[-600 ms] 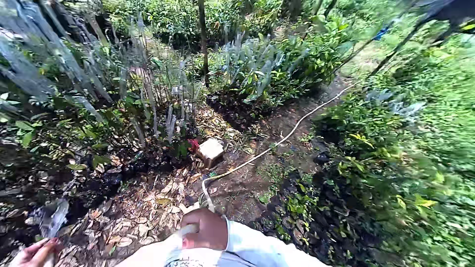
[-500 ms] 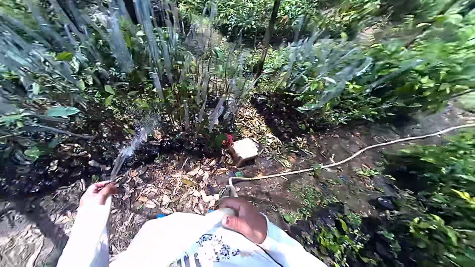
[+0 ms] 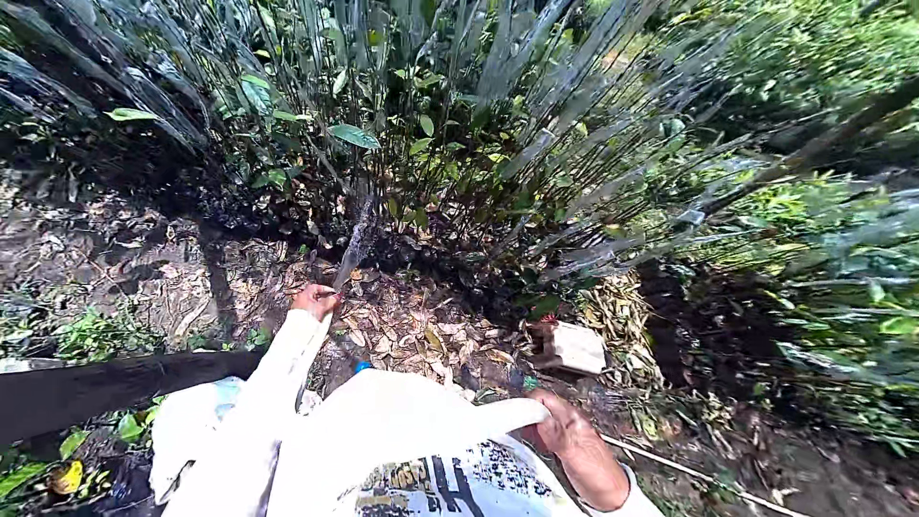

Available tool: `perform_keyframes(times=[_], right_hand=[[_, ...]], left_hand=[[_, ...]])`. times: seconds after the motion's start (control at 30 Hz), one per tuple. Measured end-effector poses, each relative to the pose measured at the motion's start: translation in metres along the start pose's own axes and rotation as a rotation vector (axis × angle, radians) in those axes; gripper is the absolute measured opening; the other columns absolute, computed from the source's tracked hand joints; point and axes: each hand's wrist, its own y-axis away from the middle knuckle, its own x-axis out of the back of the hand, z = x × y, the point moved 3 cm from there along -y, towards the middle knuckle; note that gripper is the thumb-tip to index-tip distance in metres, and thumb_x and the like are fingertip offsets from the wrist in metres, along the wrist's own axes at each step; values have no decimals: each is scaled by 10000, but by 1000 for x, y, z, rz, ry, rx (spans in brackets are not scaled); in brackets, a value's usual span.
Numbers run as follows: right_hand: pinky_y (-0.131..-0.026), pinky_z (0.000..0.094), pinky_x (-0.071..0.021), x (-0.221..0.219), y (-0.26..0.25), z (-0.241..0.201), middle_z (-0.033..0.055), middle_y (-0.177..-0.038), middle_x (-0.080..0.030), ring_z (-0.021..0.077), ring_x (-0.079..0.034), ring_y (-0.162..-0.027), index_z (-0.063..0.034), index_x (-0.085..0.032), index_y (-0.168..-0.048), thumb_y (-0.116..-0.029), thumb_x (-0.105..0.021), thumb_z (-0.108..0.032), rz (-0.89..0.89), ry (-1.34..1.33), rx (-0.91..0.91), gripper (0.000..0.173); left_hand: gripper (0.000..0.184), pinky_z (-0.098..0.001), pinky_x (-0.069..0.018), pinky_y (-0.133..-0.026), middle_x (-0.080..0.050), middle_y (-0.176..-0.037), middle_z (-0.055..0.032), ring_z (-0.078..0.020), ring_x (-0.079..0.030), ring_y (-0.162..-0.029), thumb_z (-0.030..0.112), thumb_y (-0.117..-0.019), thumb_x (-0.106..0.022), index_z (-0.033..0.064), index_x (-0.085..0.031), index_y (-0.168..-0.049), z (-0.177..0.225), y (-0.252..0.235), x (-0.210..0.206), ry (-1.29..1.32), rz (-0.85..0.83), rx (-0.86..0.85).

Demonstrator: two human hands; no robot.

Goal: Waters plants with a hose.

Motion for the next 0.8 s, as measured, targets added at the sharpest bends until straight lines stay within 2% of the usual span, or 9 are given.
perform_keyframes(times=[0.07,0.17,0.27,0.37,0.43,0.63,0.8], right_hand=[[-610,118,-492,-11,-8,-2,-225,-737,-645,-109,-579,-656,-330,-686,-877,-836,-662,-685,-20,44,-49,358],[-571,128,-497,-26,-22,3,-196,-696,-638,-98,-578,-619,-288,-674,-849,-868,-623,-701,-79,96,-24,417],[-580,109,-491,-46,-34,4,-190,-702,-632,-106,-573,-627,-276,-667,-872,-928,-616,-615,-139,53,32,348],[-620,124,-526,-63,-42,3,-158,-748,-677,-78,-618,-669,-264,-701,-922,-942,-648,-544,-197,-81,0,285],[-609,129,-525,-69,-45,4,-149,-739,-674,-70,-617,-656,-260,-698,-915,-929,-656,-560,-212,-100,-27,303],[-592,117,-505,-70,-46,8,-157,-722,-656,-82,-597,-644,-258,-686,-890,-938,-636,-576,-219,-39,-16,326],[-616,114,-512,-62,-45,11,-166,-746,-661,-88,-605,-671,-263,-691,-924,-962,-613,-558,-251,-64,9,307]], left_hand=[[383,-415,-556,-859,-689,-1069,-200,-227,-677,-886,138,-987,-653,-65,-578,-1303,-15,-4,14,23,8,41],[373,-408,-552,-824,-679,-1064,-194,-219,-662,-865,143,-987,-659,-54,-575,-1292,-34,-4,36,63,43,100],[366,-355,-549,-766,-677,-1020,-162,-168,-646,-801,136,-991,-660,-43,-568,-1296,-47,-2,54,96,78,157],[364,-317,-541,-718,-674,-963,-128,-134,-630,-744,130,-989,-659,-42,-563,-1295,-56,-3,63,122,66,172],[345,-283,-538,-669,-673,-921,-103,-105,-621,-697,122,-989,-654,-45,-565,-1277,-62,-2,63,138,45,167],[325,-259,-528,-635,-663,-884,-85,-89,-612,-663,100,-985,-649,-56,-564,-1257,-79,4,55,195,24,200],[303,-223,-499,-549,-648,-826,-64,-70,-581,-583,90,-1002,-629,-55,-538,-1251,-75,12,26,285,-52,232]])
